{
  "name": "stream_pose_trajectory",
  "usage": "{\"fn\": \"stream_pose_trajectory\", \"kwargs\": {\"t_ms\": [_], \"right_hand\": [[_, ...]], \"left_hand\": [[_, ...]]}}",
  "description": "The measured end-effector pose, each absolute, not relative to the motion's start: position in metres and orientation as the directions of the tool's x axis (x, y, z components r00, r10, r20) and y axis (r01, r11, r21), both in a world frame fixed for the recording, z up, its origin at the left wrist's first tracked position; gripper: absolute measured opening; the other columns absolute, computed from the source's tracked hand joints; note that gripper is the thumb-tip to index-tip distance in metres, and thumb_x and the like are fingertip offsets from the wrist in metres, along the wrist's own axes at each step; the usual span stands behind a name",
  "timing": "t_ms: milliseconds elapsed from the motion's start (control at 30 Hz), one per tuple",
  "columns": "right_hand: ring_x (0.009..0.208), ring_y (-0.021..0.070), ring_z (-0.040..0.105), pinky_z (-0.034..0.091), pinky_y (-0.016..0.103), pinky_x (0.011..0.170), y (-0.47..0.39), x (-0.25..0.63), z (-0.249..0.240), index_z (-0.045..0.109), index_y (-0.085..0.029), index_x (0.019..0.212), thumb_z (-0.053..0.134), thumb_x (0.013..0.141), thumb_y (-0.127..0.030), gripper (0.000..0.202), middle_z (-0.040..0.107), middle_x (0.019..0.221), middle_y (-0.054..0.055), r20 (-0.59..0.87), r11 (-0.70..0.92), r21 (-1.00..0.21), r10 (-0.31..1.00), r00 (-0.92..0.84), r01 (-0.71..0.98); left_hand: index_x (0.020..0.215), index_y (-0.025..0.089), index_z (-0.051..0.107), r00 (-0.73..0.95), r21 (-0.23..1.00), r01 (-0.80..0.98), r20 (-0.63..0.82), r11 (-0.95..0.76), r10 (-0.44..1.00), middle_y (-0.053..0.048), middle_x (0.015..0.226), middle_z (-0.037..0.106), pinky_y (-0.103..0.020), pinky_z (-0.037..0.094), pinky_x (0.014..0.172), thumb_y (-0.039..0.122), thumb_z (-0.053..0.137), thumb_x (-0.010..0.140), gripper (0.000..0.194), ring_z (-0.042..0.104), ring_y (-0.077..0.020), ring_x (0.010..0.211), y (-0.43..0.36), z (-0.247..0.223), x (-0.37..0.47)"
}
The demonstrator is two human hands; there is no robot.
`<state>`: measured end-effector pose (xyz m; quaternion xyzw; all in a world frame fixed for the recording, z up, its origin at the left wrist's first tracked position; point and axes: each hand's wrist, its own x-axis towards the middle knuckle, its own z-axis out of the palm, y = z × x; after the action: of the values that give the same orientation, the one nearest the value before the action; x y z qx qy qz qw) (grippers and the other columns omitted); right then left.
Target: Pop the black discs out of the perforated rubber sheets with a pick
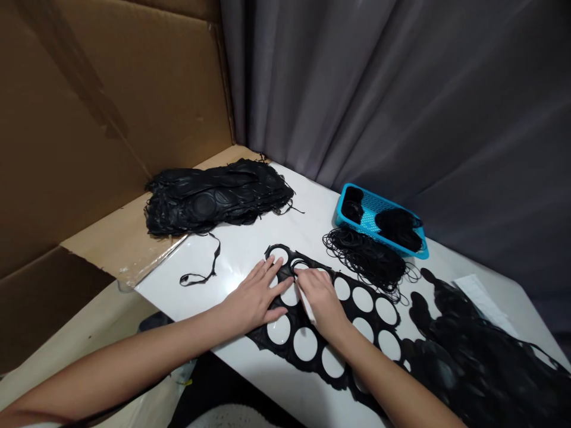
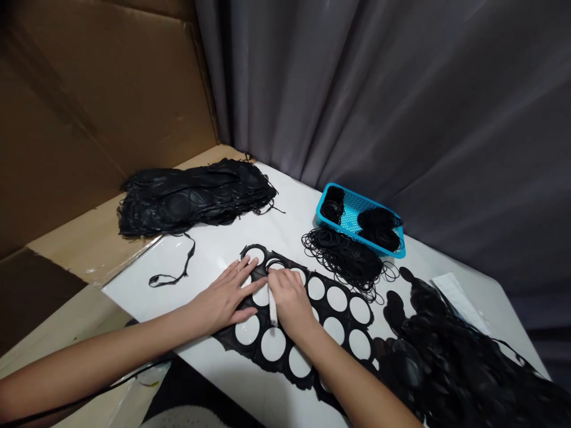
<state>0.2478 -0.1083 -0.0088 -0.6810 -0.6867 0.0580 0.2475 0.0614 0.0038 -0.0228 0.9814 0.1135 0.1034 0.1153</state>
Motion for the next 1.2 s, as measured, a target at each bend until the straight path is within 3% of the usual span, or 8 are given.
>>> {"fn": "stream_pose_trajectory", "kwargs": {"t_ms": [67,167,233,333,467,633,1200], "right_hand": [[0.102,0.0302,0.059,0.042,0.044,0.089,-0.103,0.262,-0.007,0.06,-0.018,0.11,0.043,0.092,-0.01,0.026,0.069,0.108,0.015,0.28,0.038,-0.304,0.958,0.051,0.952],[0.087,0.029,0.059,0.042,0.04,0.081,-0.087,0.306,0.008,0.062,-0.018,0.099,0.041,0.093,-0.016,0.022,0.068,0.091,0.014,0.398,-0.197,-0.265,0.869,0.293,0.944],[0.081,0.0276,0.059,0.041,0.038,0.076,-0.077,0.334,0.023,0.061,-0.019,0.092,0.042,0.093,-0.023,0.02,0.068,0.086,0.012,0.479,-0.334,-0.335,0.745,0.465,0.881],[0.069,0.0237,0.058,0.04,0.033,0.067,-0.065,0.348,0.039,0.058,-0.022,0.08,0.048,0.091,-0.031,0.017,0.066,0.077,0.007,0.425,-0.358,-0.507,0.688,0.588,0.784],[0.066,0.0199,0.058,0.041,0.03,0.066,-0.054,0.313,0.033,0.052,-0.024,0.067,0.054,0.088,-0.037,0.025,0.063,0.067,0.001,0.228,-0.218,-0.687,0.841,0.491,0.693],[0.08,0.0191,0.065,0.046,0.029,0.074,-0.05,0.259,0.01,0.058,-0.024,0.077,0.054,0.09,-0.034,0.017,0.072,0.086,0.001,0.078,-0.069,-0.841,0.966,0.246,0.537],[0.089,0.0205,0.067,0.048,0.033,0.084,-0.052,0.243,0.002,0.059,-0.023,0.081,0.056,0.092,-0.031,0.013,0.072,0.091,0.003,0.074,-0.026,-0.881,0.979,0.192,0.473]], "left_hand": [[0.149,0.024,0.043,0.953,0.249,0.208,0.167,-0.946,0.253,-0.016,0.166,0.014,-0.056,0.027,0.118,0.05,0.067,0.091,0.067,0.019,-0.0412,0.15,0.003,-0.023,0.062],[0.147,0.025,0.045,0.952,0.247,0.22,0.156,-0.944,0.263,-0.016,0.166,0.014,-0.058,0.026,0.118,0.05,0.068,0.091,0.066,0.018,-0.0434,0.15,0.002,-0.022,0.062],[0.148,0.024,0.045,0.953,0.243,0.218,0.156,-0.945,0.26,-0.017,0.165,0.016,-0.059,0.027,0.117,0.051,0.067,0.091,0.067,0.018,-0.045,0.149,0.002,-0.021,0.062],[0.148,0.022,0.044,0.955,0.223,0.196,0.177,-0.955,0.237,-0.02,0.162,0.023,-0.059,0.029,0.116,0.054,0.064,0.093,0.067,0.02,-0.0455,0.148,0.005,-0.019,0.06],[0.149,0.013,0.041,0.929,0.196,0.236,0.241,-0.952,0.28,-0.024,0.158,0.031,-0.054,0.031,0.118,0.056,0.055,0.097,0.068,0.03,-0.0387,0.147,0.011,-0.017,0.052],[0.144,0.008,0.045,0.918,0.186,0.266,0.249,-0.946,0.307,-0.022,0.15,0.045,-0.049,0.032,0.119,0.053,0.048,0.102,0.062,0.04,-0.0342,0.143,0.015,-0.018,0.041],[0.145,0.01,0.046,0.916,0.137,0.295,0.242,-0.945,0.321,-0.017,0.149,0.05,-0.045,0.028,0.121,0.051,0.042,0.104,0.058,0.036,-0.0306,0.145,0.013,-0.02,0.04]]}}
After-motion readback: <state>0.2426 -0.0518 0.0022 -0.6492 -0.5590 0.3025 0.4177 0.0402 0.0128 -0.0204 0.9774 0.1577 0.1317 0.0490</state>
